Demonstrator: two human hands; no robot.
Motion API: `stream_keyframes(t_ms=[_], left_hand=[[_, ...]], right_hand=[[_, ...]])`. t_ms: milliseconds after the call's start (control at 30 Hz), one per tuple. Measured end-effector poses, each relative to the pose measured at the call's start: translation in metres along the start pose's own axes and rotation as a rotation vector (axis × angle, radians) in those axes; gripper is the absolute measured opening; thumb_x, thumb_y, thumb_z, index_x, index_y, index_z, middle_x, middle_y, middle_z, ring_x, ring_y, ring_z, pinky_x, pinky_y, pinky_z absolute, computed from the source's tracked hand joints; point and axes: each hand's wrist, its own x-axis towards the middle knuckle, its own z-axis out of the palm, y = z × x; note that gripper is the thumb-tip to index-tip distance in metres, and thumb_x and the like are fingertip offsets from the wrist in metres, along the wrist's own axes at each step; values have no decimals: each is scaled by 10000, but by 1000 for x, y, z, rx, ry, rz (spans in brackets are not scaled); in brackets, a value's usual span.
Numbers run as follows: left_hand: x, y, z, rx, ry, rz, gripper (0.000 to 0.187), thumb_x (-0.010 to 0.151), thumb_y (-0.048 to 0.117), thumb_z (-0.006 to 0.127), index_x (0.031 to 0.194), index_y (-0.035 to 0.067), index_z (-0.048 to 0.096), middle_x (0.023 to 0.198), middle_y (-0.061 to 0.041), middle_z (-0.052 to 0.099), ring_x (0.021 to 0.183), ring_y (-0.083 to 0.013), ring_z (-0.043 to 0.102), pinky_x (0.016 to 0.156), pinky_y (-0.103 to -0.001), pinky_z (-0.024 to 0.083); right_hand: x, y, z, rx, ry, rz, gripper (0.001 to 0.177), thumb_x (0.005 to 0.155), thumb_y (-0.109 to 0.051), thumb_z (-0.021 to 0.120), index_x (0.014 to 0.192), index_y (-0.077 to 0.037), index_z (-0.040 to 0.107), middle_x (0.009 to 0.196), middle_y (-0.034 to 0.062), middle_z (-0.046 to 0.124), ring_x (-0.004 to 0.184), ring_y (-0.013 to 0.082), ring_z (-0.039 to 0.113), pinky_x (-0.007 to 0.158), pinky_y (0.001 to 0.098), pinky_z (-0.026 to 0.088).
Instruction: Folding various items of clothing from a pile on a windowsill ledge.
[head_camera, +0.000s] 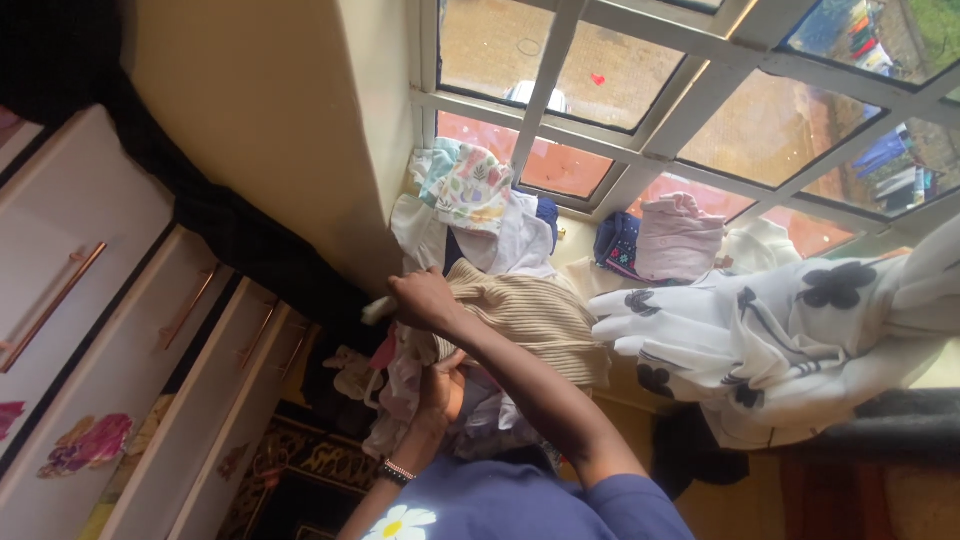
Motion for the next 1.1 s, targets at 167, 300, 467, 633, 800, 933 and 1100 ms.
stream_keyframes(t_ms=[167, 300, 467, 633, 800, 933, 1100], left_hand=[[-20, 18, 29, -66, -9, -48, 478, 835, 21, 729, 1301, 61, 628, 1261, -36, 691, 1165, -188, 631, 1042, -345, 466], [-17, 27, 40, -100, -76, -9, 517, 861, 125, 759, 1356, 124, 609, 1309, -14, 656, 1203, -191, 606, 1058, -384, 460], [-10, 21, 28, -213, -137, -25, 543, 850, 182, 746, 1368, 95, 607, 1344, -69, 665, 1221, -253, 609, 1062, -421, 463], [-13, 22, 30, -103, -83, -1, 502, 871, 62, 674, 1363, 116, 592, 1361, -31, 643, 1242, -201, 602, 1100, -393, 453], [10, 7, -16, -205, -121, -75, 470, 878, 38, 673, 1341, 74, 603, 1343, -66, 655, 1217, -227, 605, 1100, -405, 446], [1, 14, -5, -219, -99, -108, 457, 838, 38, 658, 1294, 59, 636, 1296, -78, 690, 1168, -234, 628, 1066, -399, 458], [-6, 24, -3, 55, 87, -92, 465, 835, 19, 654, 1299, 8, 616, 1249, -141, 659, 1147, -300, 606, 1017, -457, 469]], right_hand=[[-43, 18, -46, 994, 133, 131, 394, 917, -302, 715, 1243, -93, 644, 1017, 139, 725, 940, 256, 666, 840, 403, 532], [-116, 38, -80, 1617, 224, -196, 398, 974, -274, 677, 1297, -48, 624, 1373, 94, 624, 1289, 205, 560, 1123, 374, 414], [-192, 57, -41, 1953, 569, -48, 375, 1006, -334, 663, 1225, -45, 564, 1476, 136, 603, 1387, 262, 551, 1222, 463, 365], [-226, 45, -48, 2489, 611, 364, 514, 901, -450, 597, 1244, -69, 629, 1168, 161, 680, 1085, 313, 639, 966, 583, 516], [-227, 91, 24, 2302, 797, 463, 310, 967, -79, 657, 1263, -84, 565, 1194, 107, 643, 1057, 249, 649, 919, 459, 546], [-230, 93, 24, 2198, 1015, 397, 594, 815, 117, 646, 1330, -138, 498, 1273, 107, 632, 1014, 200, 641, 922, 380, 552], [-247, 72, 24, 2066, 1019, 496, 676, 754, 140, 635, 1359, -124, 492, 1206, 78, 604, 1043, 203, 639, 929, 366, 542]])
